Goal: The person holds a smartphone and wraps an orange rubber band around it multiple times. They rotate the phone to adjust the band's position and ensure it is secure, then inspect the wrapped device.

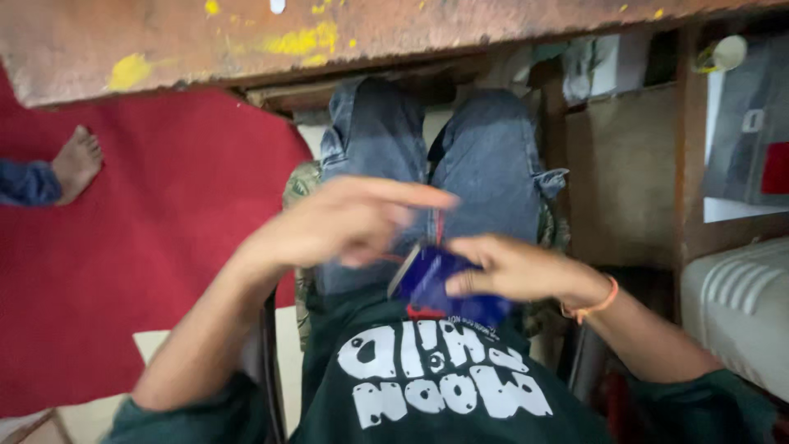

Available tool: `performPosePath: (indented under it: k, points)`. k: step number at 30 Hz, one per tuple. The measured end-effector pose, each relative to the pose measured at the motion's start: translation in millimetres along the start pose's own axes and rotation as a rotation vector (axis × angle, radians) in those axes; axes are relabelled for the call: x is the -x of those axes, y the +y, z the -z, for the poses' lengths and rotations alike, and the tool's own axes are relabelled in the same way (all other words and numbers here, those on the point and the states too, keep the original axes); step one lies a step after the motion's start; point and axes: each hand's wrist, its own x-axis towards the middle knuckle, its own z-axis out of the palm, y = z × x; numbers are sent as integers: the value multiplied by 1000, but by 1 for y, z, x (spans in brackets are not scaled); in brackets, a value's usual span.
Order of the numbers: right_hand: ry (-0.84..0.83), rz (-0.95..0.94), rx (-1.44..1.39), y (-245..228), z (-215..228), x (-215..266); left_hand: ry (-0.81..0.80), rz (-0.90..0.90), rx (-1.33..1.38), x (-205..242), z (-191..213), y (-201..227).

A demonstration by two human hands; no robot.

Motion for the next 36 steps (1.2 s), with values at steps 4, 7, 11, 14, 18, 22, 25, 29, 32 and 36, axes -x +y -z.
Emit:
performPosePath:
  k: [4,7,11,14,18,22,25,29,32,36]
  points:
    - [201,88,-381,1,22,3,-85,-522,-857,10,-30,3]
    - [267,259,-494,9,32,26,-72,-506,-488,43,-4,-36]
    - [251,368,-770,21,32,33,-9,-696,84,69,-9,-116]
    - [234,411,-861,21,38,33,-38,-966,605,68,-21,-156]
    - [250,440,-846,29,37,20,-219,-1175,1004,59,-29,-178]
    - [362,633,-686,29,26,17,-138,-1099,1272,44,-37,-167]
    - [686,623,-160,12,21,25,55,-873,1088,25,-32,-135]
    - [787,381,533,-18,-2,33,177,-520,335,-9,-22,-95]
    - [875,352,862,-46,-9,29,350,-490,-196,-43,-25,-77]
    - [950,408,1043,-67,-18,29,450,-597,-577,-61,-41,-69]
